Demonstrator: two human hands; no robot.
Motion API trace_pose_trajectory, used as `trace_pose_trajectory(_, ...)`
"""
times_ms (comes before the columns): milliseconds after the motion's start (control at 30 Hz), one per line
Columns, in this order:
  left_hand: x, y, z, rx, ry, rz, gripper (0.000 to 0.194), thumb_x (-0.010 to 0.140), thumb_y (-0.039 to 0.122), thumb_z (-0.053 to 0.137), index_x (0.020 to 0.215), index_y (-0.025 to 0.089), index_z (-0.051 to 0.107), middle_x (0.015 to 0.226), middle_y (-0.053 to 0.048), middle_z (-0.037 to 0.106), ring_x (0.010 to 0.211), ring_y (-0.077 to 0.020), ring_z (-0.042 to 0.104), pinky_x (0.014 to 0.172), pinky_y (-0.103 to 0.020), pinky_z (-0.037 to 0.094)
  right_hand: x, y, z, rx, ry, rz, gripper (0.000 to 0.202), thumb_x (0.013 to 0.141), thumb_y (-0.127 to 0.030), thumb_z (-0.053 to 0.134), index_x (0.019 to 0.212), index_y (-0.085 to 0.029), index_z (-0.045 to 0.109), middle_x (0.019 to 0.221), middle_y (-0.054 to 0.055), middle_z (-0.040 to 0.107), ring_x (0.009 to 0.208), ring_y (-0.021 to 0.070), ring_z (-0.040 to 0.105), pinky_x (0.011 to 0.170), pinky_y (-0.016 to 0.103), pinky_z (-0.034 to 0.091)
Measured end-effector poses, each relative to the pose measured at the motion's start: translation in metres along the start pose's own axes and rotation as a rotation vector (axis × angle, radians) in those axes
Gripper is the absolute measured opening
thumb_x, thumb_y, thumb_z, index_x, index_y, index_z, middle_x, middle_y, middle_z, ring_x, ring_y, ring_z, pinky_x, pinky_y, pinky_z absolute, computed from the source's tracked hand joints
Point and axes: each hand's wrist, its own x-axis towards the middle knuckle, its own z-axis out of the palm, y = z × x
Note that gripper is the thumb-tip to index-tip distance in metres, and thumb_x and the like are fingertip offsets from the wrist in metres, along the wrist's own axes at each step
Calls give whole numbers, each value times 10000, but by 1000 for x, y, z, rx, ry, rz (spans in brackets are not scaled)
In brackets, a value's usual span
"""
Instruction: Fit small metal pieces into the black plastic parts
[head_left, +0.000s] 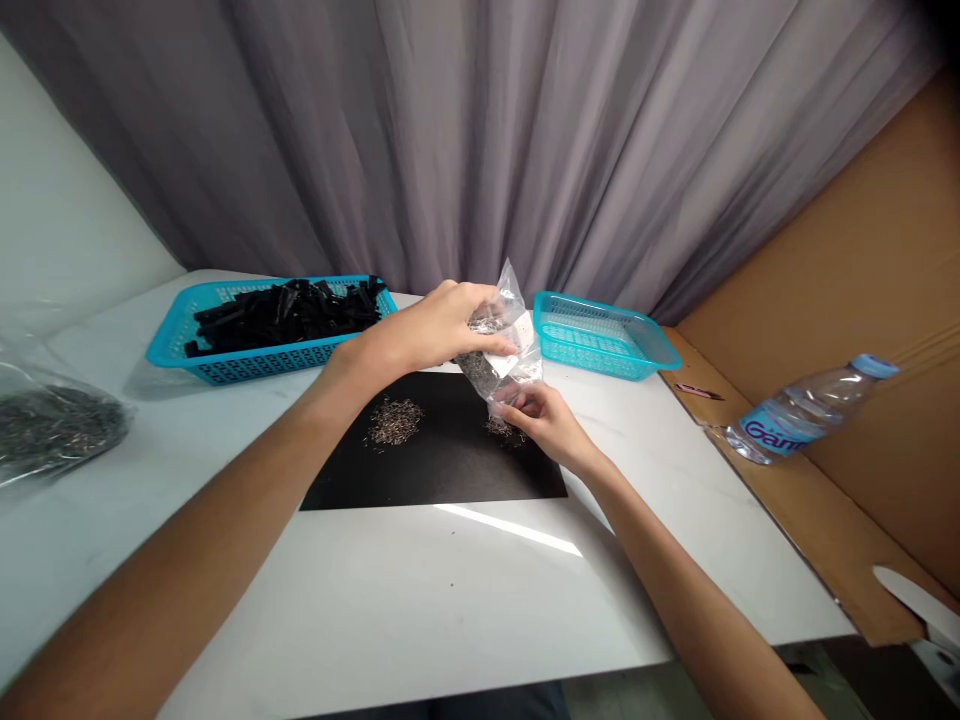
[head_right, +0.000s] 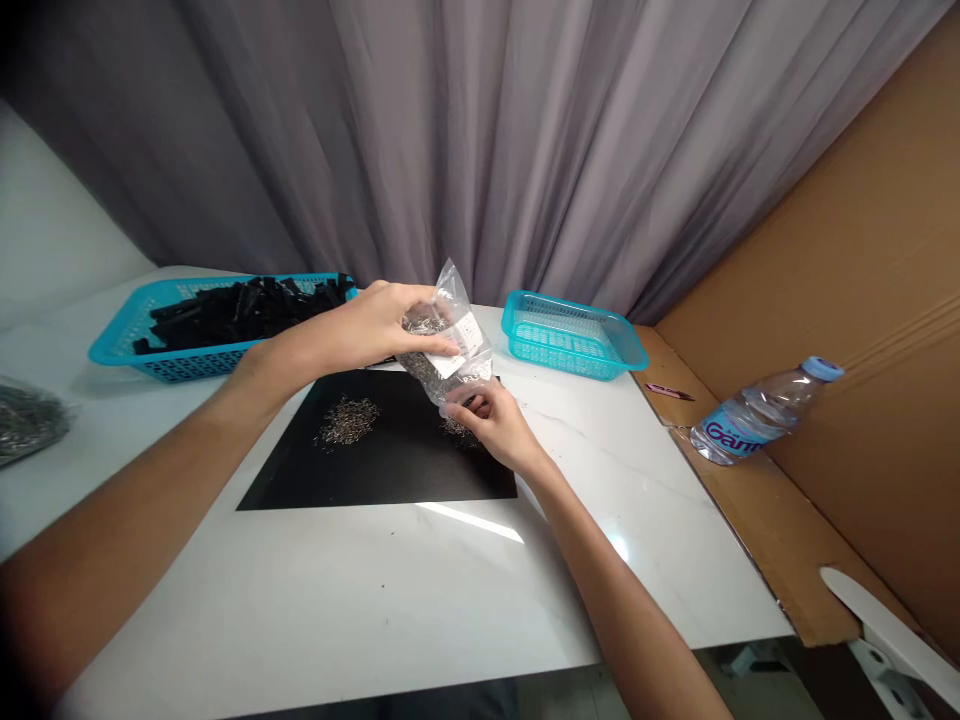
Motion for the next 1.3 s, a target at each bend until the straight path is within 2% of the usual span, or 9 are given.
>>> trace_pose_trajectory(133,1,-3,1,-1,3,-2,515,774,607,763,1095,209,706,979,-53,689,825,-208,605,767,-339,417,1,-2,-3,31,-16,-40,308,822,-489,745,801,-183,713,888,55,702,755,166,604,690,283,488)
trace_pose_trajectory(233,1,-4,1,6,0,-9,514,776,616,757,1091,213,709,994,-55,690,831,-209,613,767,-338,421,1,-5,-7,112,-65,-34,311,818,-486,749,808,-179,702,822,48,703,770,180,633,743,310,509)
trace_pose_trajectory(333,0,-2,1,9,3,-3,494,782,599,760,1094,218,714,991,-51,692,857,-216,619,772,-336,422,1,-7,-11,171,-86,29,353,762,-487,810,838,-168,679,785,39,687,714,170,626,709,311,513)
trace_pose_trajectory(467,-2,3,0,-10,6,-10,449,805,558,758,1096,220,717,988,-50,695,868,-217,615,764,-332,419,1,-5,-12,174,-39,54,455,755,-505,817,1027,-169,675,828,40,696,696,166,613,682,314,514)
trace_pose_trajectory(633,-3,5,0,-13,12,-12,496,783,570,777,1122,214,710,1001,-58,686,897,-227,607,766,-333,419,0,-3,3,149,11,8,399,808,-558,759,869,-171,684,932,61,702,642,128,523,619,292,445)
trace_pose_trajectory(767,-3,5,0,6,13,-8,467,785,574,774,1085,220,713,978,-52,682,875,-221,603,758,-332,417,-2,-10,10,223,33,20,375,793,-525,785,908,-181,688,805,23,659,679,147,543,657,295,444)
trace_pose_trajectory(900,-3,6,-2,16,8,14,455,795,573,765,1078,220,710,957,-45,681,866,-214,592,762,-326,410,-2,-14,7,293,1,37,338,763,-472,818,821,-182,655,792,15,649,733,154,578,728,305,467)
trace_pose_trajectory(1033,-2,6,-2,36,-2,11,446,807,572,753,1071,216,709,934,-39,684,867,-217,591,772,-332,407,0,-12,2,376,25,98,431,671,-451,875,910,-189,631,848,23,674,757,164,603,707,305,493)
trace_pose_trajectory(1300,-7,13,-1,17,1,-3,418,812,536,758,1082,220,708,985,-48,691,879,-217,591,756,-323,416,-1,-6,4,241,26,83,387,752,-526,820,817,-191,638,831,27,659,714,155,564,651,291,452)
